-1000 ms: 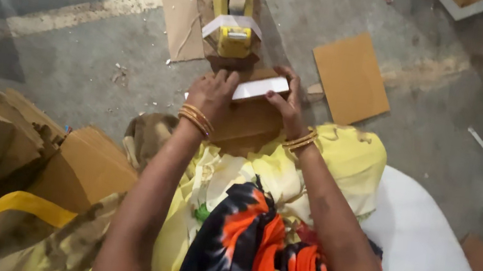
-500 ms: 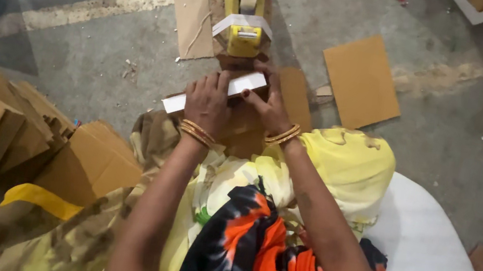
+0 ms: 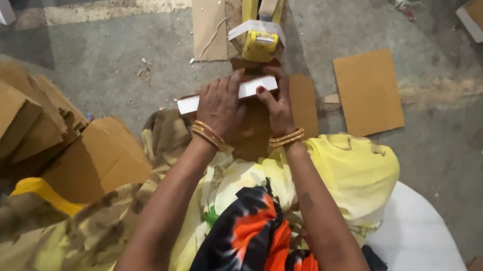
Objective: The person assembles small cardboard boxes by folding brown cardboard sheets and inserting white foam inserts. They use a tape dispenser to seal the boxes and place the finished units aside.
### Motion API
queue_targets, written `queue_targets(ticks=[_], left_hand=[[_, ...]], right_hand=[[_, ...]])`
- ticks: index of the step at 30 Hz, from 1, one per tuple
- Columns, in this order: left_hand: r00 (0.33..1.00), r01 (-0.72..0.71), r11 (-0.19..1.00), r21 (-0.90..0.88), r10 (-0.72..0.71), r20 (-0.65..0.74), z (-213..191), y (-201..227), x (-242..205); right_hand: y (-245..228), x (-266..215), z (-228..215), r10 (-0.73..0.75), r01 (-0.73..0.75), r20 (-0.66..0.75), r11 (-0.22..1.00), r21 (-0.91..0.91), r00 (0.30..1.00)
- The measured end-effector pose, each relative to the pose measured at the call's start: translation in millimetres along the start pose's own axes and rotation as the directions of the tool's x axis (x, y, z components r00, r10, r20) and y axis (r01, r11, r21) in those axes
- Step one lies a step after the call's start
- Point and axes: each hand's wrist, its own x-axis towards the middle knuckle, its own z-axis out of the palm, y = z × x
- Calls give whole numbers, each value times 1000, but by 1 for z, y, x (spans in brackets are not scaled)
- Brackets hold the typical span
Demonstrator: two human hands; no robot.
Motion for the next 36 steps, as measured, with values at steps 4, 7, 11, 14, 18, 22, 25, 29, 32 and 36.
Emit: queue_targets(ticks=[4,7,11,14,18,22,25,29,32,36], left_hand=[[993,-50,980,194,70,-99,6,7,0],[990,-54,974,219,80,-113,12,6,-1],[999,-48,996,72,47,25,15,-4,-2],[994,-101,986,134,105,-20,15,-5,-6],[995,-75,993,94,80,-53,6,-5,-3],[998,-70,994,86,70,2,1,-5,-5],[996,-90,990,105,91,-2,3,-7,-6],[986,-103,991,81,112,-121,11,-7,3],[994,-83,993,79,88,-65,13,-9,6],[992,-125,989,79,127,-24,8,-14,23]], right_hand=[[9,-11,-8,72,-70,-31,996,62,997],[13,-12,-19,21,-21,-7,999,38,1000],[-5,17,-44,85,-69,-121,989,130,989],[-32,61,-57,109,-97,-159,992,80,981],[-69,119,-41,299,-290,59,949,-123,952],[-88,124,-20,340,-326,110,937,-125,934],[-91,82,-20,204,-195,82,974,-113,975],[-65,-11,-25,213,-219,136,975,32,968],[-30,-34,-27,309,-318,94,942,102,946],[4,-19,-27,435,-437,52,888,141,899]])
